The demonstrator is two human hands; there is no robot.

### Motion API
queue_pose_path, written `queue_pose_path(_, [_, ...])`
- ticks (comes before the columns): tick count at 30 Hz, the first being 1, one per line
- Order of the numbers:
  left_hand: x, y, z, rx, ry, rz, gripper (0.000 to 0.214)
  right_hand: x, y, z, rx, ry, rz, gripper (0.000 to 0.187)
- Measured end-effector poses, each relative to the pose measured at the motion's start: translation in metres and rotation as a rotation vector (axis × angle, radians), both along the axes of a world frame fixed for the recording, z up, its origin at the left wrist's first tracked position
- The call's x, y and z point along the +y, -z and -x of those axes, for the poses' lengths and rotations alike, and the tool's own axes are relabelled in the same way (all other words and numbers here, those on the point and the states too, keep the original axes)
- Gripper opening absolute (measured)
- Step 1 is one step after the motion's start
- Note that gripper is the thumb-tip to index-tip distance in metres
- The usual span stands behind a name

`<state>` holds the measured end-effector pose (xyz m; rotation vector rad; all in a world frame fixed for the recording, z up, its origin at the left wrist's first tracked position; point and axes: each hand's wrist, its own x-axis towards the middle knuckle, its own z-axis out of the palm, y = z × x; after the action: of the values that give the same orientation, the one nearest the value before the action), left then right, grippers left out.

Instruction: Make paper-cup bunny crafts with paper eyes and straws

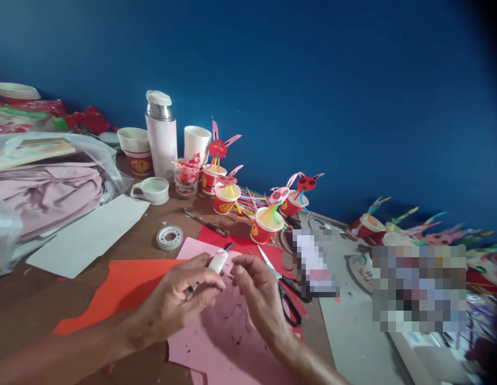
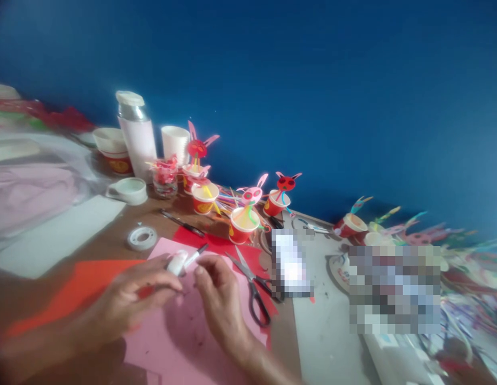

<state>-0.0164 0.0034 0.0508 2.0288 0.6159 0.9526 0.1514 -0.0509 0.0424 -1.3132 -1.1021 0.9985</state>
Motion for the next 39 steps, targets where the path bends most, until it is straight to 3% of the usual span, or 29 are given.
queue_pose_path(3, [0.000,0.002,-0.002,0.031,0.006,-0.066,0.020,0.002,-0.011,-0.011,-0.238,0.095,-0.143,0.008])
queue_pose_path(7, [-0.002,0.007,-0.004,0.061,0.039,-0.086,0.023,0.002,-0.023,-0.016,-0.421,0.047,-0.264,0.010])
queue_pose_path(18, [-0.001,0.012,-0.003,0.157,0.136,-0.051,0.017,0.004,-0.028,-0.018,-0.501,-0.041,-0.212,0.009])
queue_pose_path(26, [-0.002,0.012,-0.004,0.166,0.145,-0.014,0.019,0.001,-0.031,-0.019,-0.452,-0.010,-0.135,0.012])
queue_pose_path(33, [0.002,0.007,-0.002,0.147,0.067,0.195,0.015,0.011,-0.030,-0.041,-0.677,0.115,-0.179,0.022])
queue_pose_path(36, [0.006,0.002,0.001,0.147,0.010,0.363,0.012,0.016,-0.024,-0.049,-0.828,0.097,-0.237,0.011])
queue_pose_path(39, [0.008,-0.002,0.001,0.049,-0.056,0.556,0.012,0.015,-0.022,-0.051,-0.886,0.064,-0.233,0.021])
